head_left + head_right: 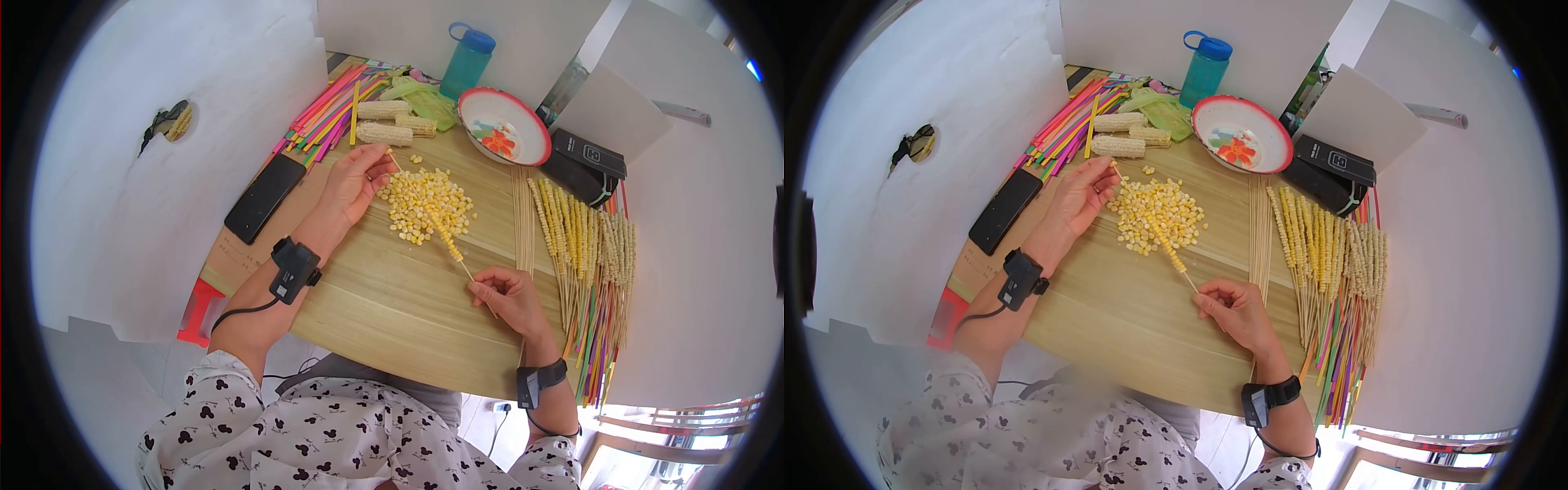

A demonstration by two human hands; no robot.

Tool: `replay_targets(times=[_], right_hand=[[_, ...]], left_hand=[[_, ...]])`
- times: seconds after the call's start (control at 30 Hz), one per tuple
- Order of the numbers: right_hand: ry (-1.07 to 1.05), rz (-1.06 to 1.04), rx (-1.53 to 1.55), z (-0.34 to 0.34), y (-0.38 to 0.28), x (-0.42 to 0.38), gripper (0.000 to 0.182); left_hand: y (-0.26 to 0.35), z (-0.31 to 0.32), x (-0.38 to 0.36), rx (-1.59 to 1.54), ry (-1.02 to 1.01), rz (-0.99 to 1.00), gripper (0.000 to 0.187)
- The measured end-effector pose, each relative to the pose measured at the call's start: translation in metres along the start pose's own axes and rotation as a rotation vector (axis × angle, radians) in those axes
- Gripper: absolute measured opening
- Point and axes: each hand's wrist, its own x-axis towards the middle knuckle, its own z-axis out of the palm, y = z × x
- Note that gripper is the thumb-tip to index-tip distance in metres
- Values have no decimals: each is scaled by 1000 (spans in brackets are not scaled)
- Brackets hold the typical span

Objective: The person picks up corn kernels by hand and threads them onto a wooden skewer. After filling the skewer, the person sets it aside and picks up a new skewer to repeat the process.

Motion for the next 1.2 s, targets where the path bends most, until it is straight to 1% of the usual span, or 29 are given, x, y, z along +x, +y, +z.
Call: replay_targets(times=[0.27,0.63,0.77,0.87,0.93,1.2], right_hand=[[-4,5,6,0,-2,0,11],[-12,33,61,-1,-8,-2,13],[8,28,38,-1,-8,-3,13],[-22,33,43,-3,-7,-4,12],[-39,31,-15,-3,-9,-4,10],[-36,-3,-9,-3,-3,-3,9]], left_hand=[[-1,-2,1,-50,21,-38,15],[-3,-8,5,-111,-11,-45,11],[0,-6,4,-119,-4,-43,12],[4,-6,4,-133,-10,-56,13],[5,-6,5,-142,22,-51,12],[1,-7,6,-115,-2,-44,12]])
